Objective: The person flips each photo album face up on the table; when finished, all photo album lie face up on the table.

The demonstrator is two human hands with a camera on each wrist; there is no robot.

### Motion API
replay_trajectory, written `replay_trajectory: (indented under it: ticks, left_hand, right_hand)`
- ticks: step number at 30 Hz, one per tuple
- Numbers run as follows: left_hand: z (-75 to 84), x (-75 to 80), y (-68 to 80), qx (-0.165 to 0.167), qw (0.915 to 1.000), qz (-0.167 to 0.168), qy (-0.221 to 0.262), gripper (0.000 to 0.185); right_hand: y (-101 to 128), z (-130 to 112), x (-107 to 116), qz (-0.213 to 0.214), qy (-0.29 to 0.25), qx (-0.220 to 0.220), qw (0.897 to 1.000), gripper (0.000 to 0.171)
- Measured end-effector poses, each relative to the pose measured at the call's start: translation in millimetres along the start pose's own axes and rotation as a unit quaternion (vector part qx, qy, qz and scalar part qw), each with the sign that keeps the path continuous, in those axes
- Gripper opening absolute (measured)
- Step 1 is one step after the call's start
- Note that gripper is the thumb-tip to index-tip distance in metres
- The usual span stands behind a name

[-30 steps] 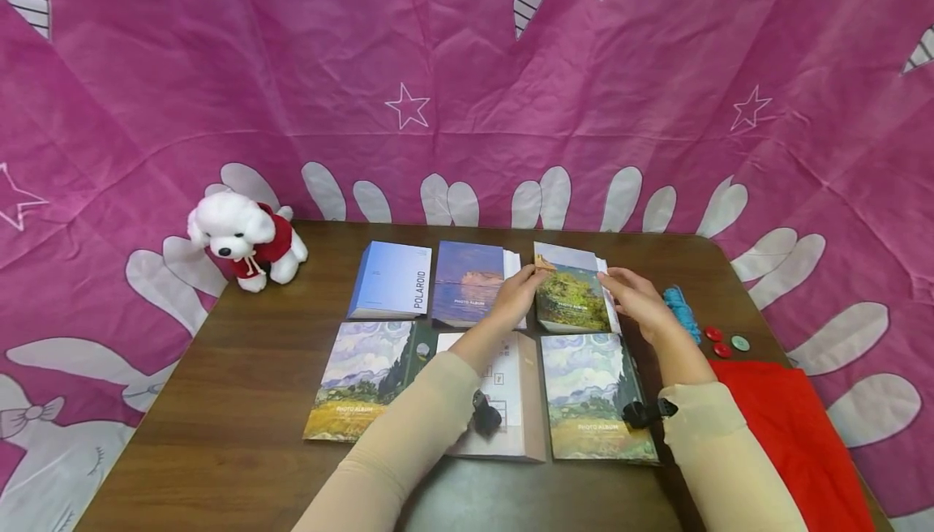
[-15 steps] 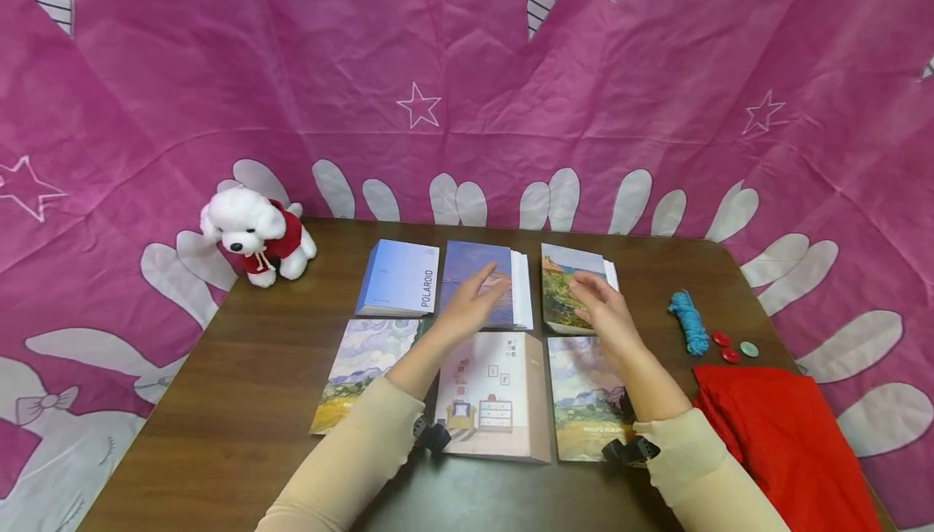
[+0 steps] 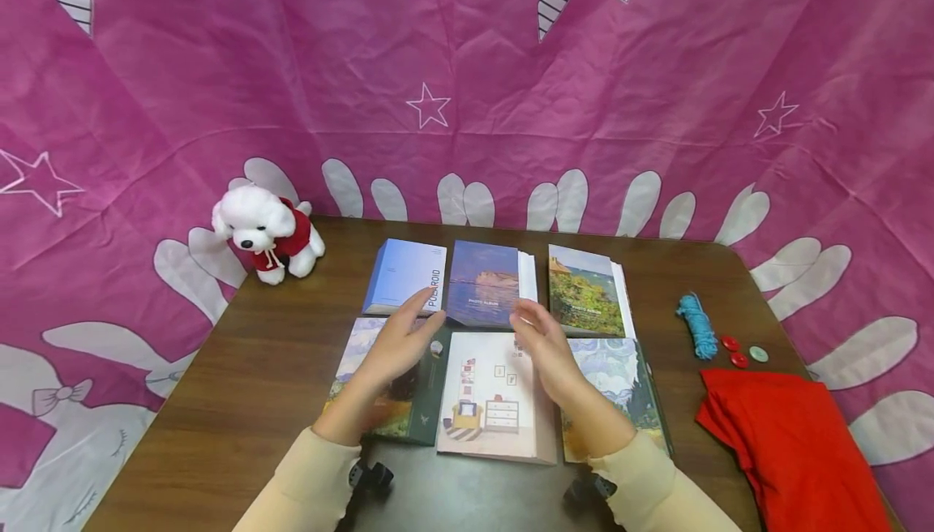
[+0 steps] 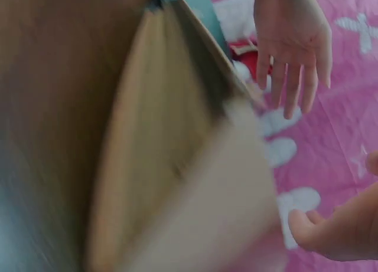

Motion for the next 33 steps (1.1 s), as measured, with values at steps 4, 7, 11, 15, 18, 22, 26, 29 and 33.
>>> replay_trajectory:
  ticks: [4,7,11,15,18,22,26,29,33]
  left_hand:
    - [-18.4,12.1,13.0,0.003,0.9995,0.028,-0.014,0.061]
    - [-31.3,19.6,24.3,-0.008,0.9985,0.054,-0.011,0.057]
    - [-51.8,28.5,41.4,-0.013,0.9968,0.079,0.001,0.055]
    - [-73.2,34.6,56.8,0.009,0.996,0.087,-0.019,0.056]
    - [-83.0,36.9,64.9,0.022,0.9955,0.084,-0.037,0.058]
    - [-89.6,37.0,69.9,0.033,0.9965,0.072,-0.028,0.062]
    - [-91.9,36.2,72.6,0.043,0.997,0.065,0.0,0.067]
    - [-90.9,34.3,74.0,0.044,0.9961,0.062,0.045,0.07]
    - [-86.8,27.4,74.6,0.043,0.992,0.051,0.107,0.071]
  right_hand:
    - [5.2,14.4,-22.6,-0.027,0.02,-0.009,0.999,0.06]
    - [9.3,24.3,-37.6,-0.039,0.028,-0.017,0.999,0.061]
    - [16.1,33.5,-58.4,-0.056,0.032,-0.024,0.998,0.063]
    - [24.3,43.8,-81.0,-0.105,0.046,-0.036,0.993,0.067]
    - [31.2,51.3,-97.9,-0.174,0.063,-0.049,0.982,0.071]
    - [38.0,53.6,-113.3,-0.239,0.064,-0.056,0.967,0.076]
    - [41.6,52.0,-121.3,-0.253,0.065,-0.061,0.963,0.084]
    - [43.7,50.1,-125.4,-0.254,0.056,-0.057,0.964,0.088]
    - [45.3,45.4,-125.5,-0.236,0.023,-0.041,0.97,0.083]
Point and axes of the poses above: each hand's wrist, its own y-axis away from the middle knuckle, its own x-axis out of the back of the hand, z = x × y, the point moved 9 cm from there along -y, towards the middle knuckle, and after that the axes turned 6 degrees about -y, right-handed, at the moved point
